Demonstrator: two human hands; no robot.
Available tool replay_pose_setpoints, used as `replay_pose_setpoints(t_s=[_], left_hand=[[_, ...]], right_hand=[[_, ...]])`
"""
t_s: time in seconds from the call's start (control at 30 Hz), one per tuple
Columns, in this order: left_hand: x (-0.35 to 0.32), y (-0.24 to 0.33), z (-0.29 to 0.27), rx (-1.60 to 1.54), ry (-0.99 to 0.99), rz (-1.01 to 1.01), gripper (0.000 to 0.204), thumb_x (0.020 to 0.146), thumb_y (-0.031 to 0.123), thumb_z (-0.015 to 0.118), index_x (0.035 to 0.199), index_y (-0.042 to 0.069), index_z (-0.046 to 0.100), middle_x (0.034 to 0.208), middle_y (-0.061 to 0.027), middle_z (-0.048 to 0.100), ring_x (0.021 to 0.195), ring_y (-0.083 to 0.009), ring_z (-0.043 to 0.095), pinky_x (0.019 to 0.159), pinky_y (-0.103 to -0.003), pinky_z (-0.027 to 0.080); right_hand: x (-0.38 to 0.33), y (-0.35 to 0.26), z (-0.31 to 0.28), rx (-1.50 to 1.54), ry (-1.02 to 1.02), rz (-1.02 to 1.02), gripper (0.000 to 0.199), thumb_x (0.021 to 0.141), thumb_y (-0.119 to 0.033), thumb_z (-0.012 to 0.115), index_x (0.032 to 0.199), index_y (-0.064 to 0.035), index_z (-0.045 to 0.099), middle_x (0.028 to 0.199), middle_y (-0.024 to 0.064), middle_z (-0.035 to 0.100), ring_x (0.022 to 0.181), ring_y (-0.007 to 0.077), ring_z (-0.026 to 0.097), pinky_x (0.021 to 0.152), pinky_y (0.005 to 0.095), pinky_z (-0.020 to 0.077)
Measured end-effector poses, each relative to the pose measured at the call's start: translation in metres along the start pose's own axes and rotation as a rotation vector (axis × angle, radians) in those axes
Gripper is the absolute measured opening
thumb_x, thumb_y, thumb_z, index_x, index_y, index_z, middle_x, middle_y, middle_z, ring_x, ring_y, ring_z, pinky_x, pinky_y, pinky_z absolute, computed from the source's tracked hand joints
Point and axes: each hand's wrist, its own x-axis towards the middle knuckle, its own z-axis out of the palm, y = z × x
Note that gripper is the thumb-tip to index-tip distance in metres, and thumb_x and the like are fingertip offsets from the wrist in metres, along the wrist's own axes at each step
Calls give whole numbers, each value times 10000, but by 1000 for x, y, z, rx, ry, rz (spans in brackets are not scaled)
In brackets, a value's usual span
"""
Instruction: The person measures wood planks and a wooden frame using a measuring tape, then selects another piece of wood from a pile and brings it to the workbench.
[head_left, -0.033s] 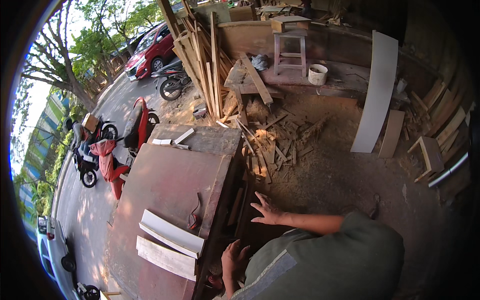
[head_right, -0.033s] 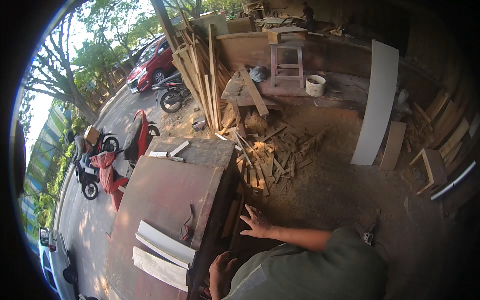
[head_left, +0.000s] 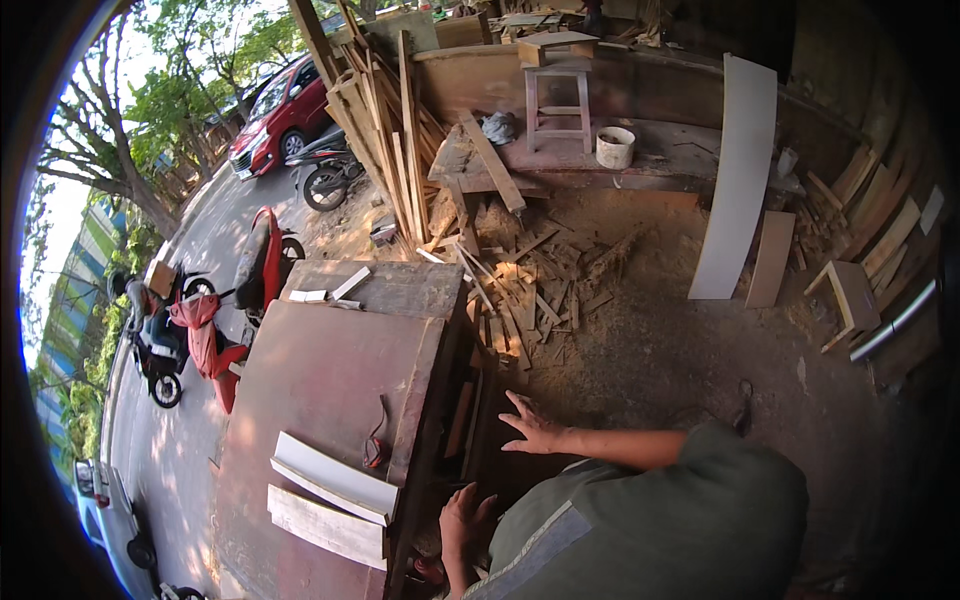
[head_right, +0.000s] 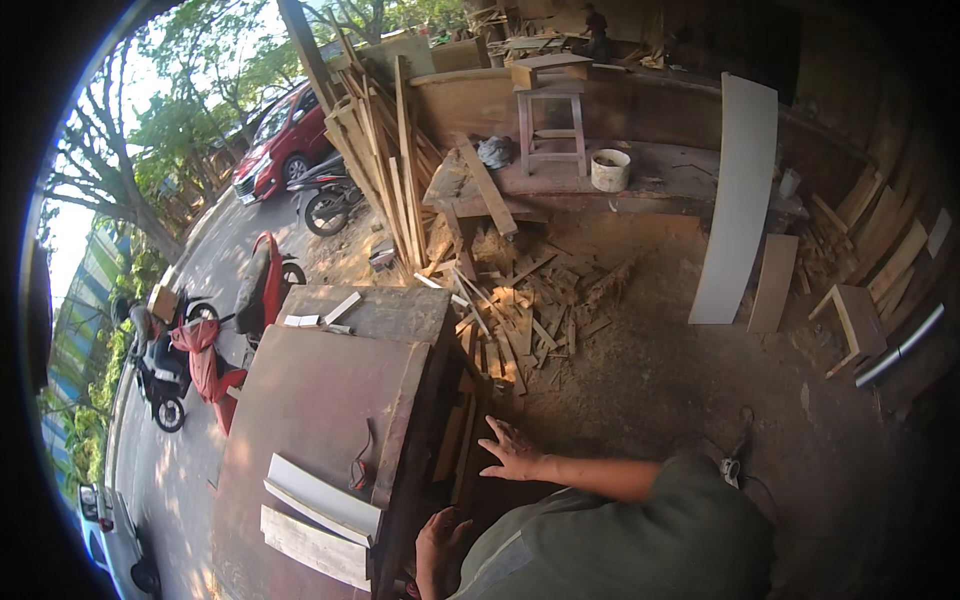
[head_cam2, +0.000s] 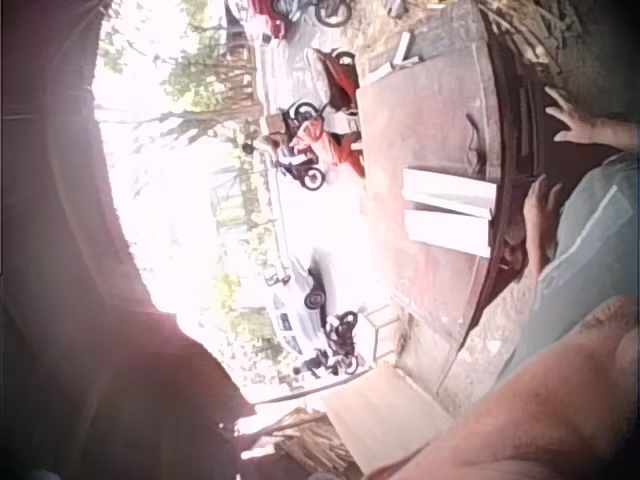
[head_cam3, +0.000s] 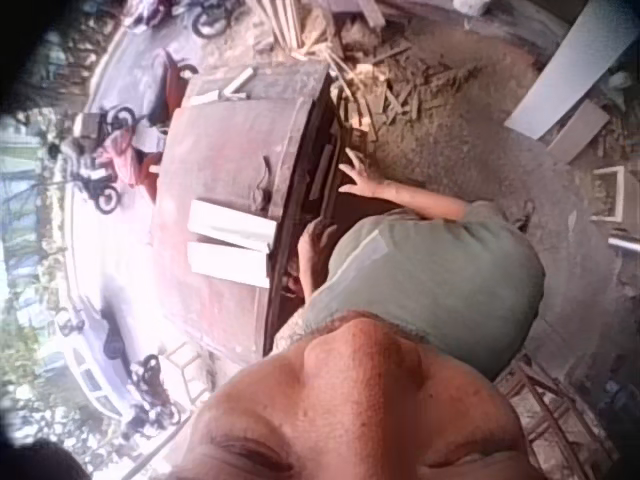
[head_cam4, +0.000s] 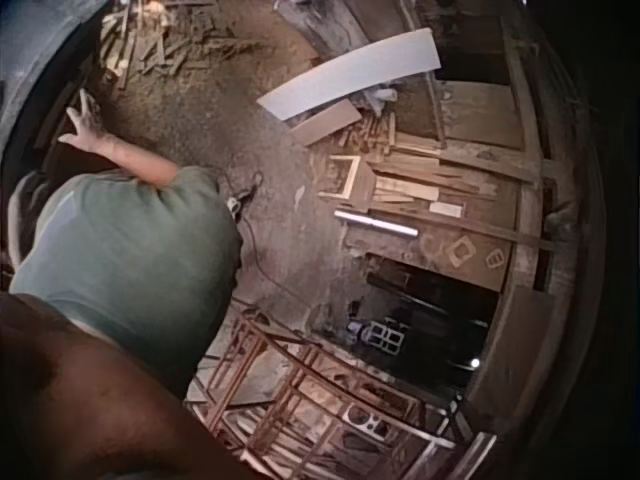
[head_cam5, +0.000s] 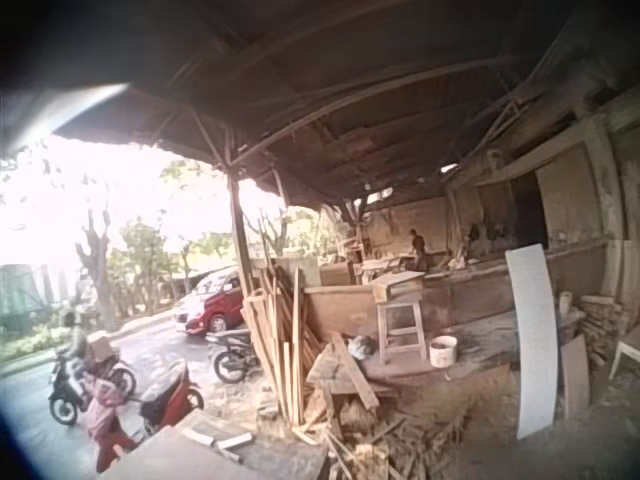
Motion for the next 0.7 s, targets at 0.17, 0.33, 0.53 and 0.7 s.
replay_pose_setpoints(t_s=[0.17,0.33,0.53,0.7], left_hand=[[35,81,75,240,-195,231,515,825,362,834,1207,47,690,1079,-192,730,1002,-380,711,850,-472,568],[65,136,195,307,-498,532,542,856,372,805,1318,145,636,1157,-132,710,1080,-344,680,894,-486,536],[92,250,268,463,-866,837,547,929,414,728,1396,157,605,1290,-140,679,1208,-350,637,990,-478,511],[142,257,328,415,-1297,602,579,948,438,727,1407,112,593,1344,-189,670,1217,-368,657,1047,-484,501]], right_hand=[[-147,103,-55,39,-222,427,854,901,-596,716,1497,-22,504,1661,364,74,1514,535,238,1219,547,305],[-322,204,-122,98,-173,896,871,928,-599,680,1518,3,463,1670,367,67,1528,519,232,1206,545,340],[-484,222,-164,75,414,1304,843,920,-613,689,1467,5,517,1606,396,234,1432,534,391,1136,538,424],[-540,198,-131,167,727,1496,820,879,-635,719,1407,-22,585,1573,409,280,1390,528,443,1106,539,454]])
